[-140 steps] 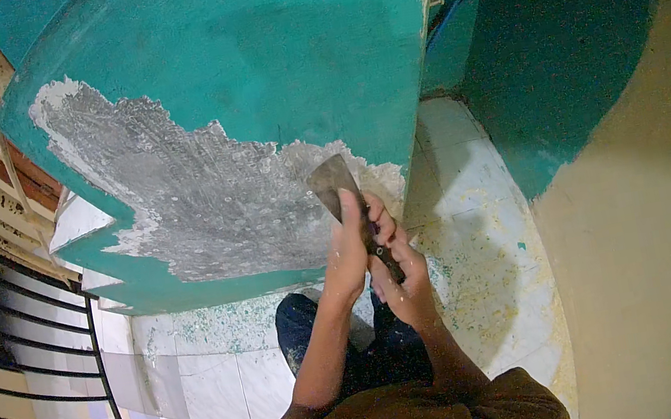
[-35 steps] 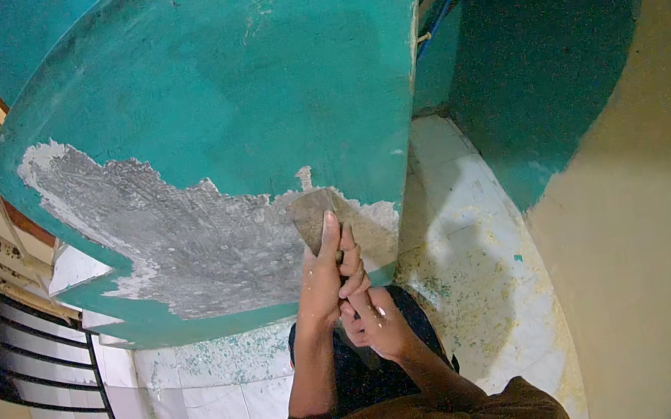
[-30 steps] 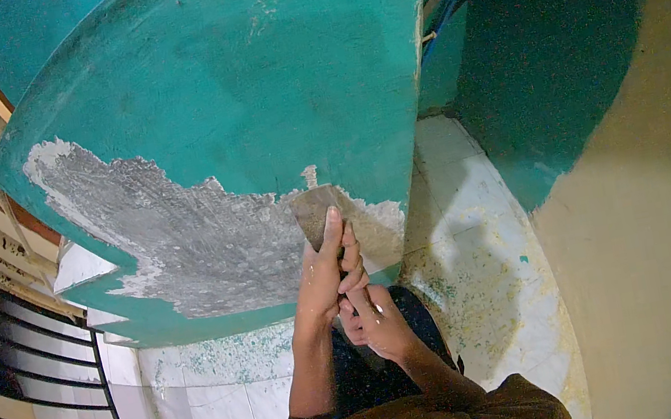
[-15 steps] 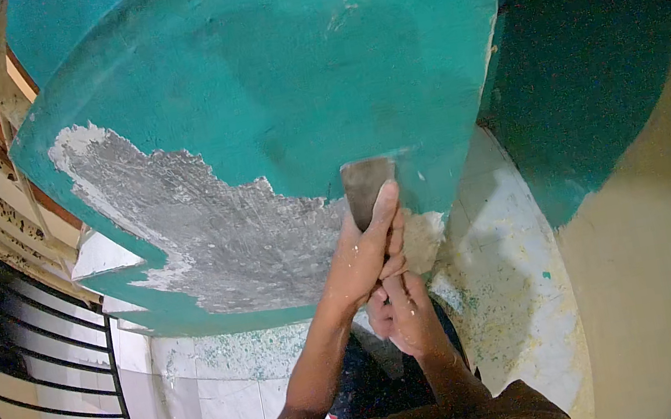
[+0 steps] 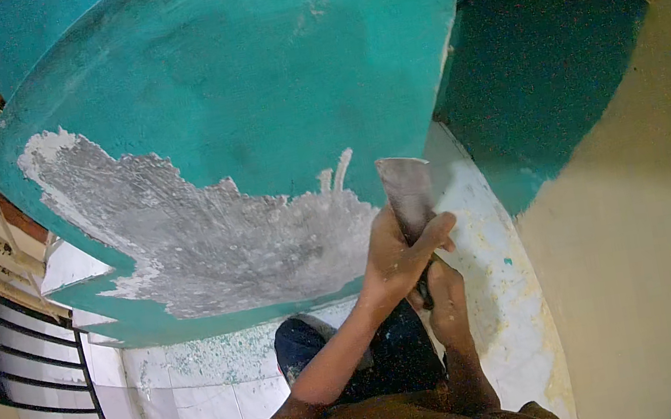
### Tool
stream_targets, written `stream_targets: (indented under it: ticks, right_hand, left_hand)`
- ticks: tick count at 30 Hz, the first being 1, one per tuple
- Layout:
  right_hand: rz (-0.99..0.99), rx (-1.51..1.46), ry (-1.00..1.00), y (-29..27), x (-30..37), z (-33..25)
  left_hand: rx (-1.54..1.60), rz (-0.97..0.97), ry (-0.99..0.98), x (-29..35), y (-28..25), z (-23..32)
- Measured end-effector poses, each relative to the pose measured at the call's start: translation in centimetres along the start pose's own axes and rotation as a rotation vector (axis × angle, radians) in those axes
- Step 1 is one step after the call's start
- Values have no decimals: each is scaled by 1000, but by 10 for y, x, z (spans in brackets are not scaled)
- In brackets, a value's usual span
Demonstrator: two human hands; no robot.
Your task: The person scrapes loose paint chips from a wall using a putty knife.
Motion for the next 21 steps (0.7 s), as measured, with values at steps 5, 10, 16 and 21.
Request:
stream_targets:
  ticks: [5, 10, 16, 21]
  right_hand:
    - [-99, 87, -69, 19, 1, 23]
    - [-184, -129, 371, 34, 23, 84]
    - [39, 577, -271, 42, 12, 36]
    - [47, 454, -209, 50, 8, 36]
  left_hand:
    - [-7, -4, 50, 21, -31, -26]
    - [298, 163, -247, 40, -59, -71]
    - [239, 297, -252, 39, -79, -63]
    - [117, 324, -255, 29, -78, -41]
Point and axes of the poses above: each hand's wrist, its own x-axis away from the middle knuckle, its own y-axis out of the palm, z = x × y, the point moved 9 cm from there along -x, towards the middle knuckle, and after that the axes turned 7 degrees about x, right-handed, at the moved point
